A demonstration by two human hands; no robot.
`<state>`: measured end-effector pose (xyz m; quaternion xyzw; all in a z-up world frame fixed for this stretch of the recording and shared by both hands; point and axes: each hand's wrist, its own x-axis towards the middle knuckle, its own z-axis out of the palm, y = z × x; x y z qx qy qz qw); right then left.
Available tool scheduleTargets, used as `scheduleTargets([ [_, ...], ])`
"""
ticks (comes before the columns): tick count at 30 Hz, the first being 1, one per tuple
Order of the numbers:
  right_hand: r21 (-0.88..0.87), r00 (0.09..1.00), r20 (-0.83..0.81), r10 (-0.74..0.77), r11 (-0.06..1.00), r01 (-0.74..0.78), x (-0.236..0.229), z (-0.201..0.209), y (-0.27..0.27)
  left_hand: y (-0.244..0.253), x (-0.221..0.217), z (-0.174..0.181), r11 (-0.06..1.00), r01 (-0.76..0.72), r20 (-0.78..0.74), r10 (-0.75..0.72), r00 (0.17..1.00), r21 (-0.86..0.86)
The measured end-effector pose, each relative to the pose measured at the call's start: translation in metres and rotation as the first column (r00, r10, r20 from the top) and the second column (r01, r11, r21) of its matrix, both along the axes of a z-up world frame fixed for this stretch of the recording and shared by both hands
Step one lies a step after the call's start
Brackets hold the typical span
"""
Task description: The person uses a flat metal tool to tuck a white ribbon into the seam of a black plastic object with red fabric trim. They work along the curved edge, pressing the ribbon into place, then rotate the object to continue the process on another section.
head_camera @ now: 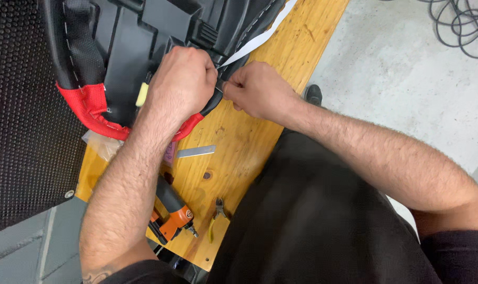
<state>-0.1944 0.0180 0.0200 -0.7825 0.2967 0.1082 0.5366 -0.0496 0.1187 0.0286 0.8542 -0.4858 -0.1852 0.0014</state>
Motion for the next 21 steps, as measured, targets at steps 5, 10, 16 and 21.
scheduleTargets([
  [5,-0.053,1.0,0.027,0.015,0.999,-0.014,0.005,-0.017,0.002,0.002,0.005,-0.011,0.995,0.074,0.058,-0.07,0.996,-0.074],
  [10,-0.031,1.0,0.02,0.007,0.999,-0.006,0.004,-0.006,0.004,0.002,0.003,-0.008,0.997,0.052,0.032,-0.05,0.998,-0.063],
  [16,-0.039,1.0,0.025,0.019,0.999,-0.018,0.006,-0.014,0.007,0.003,0.004,-0.008,0.997,0.016,0.01,-0.016,1.0,-0.069],
  [21,-0.058,1.0,0.01,0.023,0.998,-0.022,0.006,-0.01,0.011,0.002,0.004,-0.006,0.995,0.017,0.002,-0.017,1.0,-0.095],
])
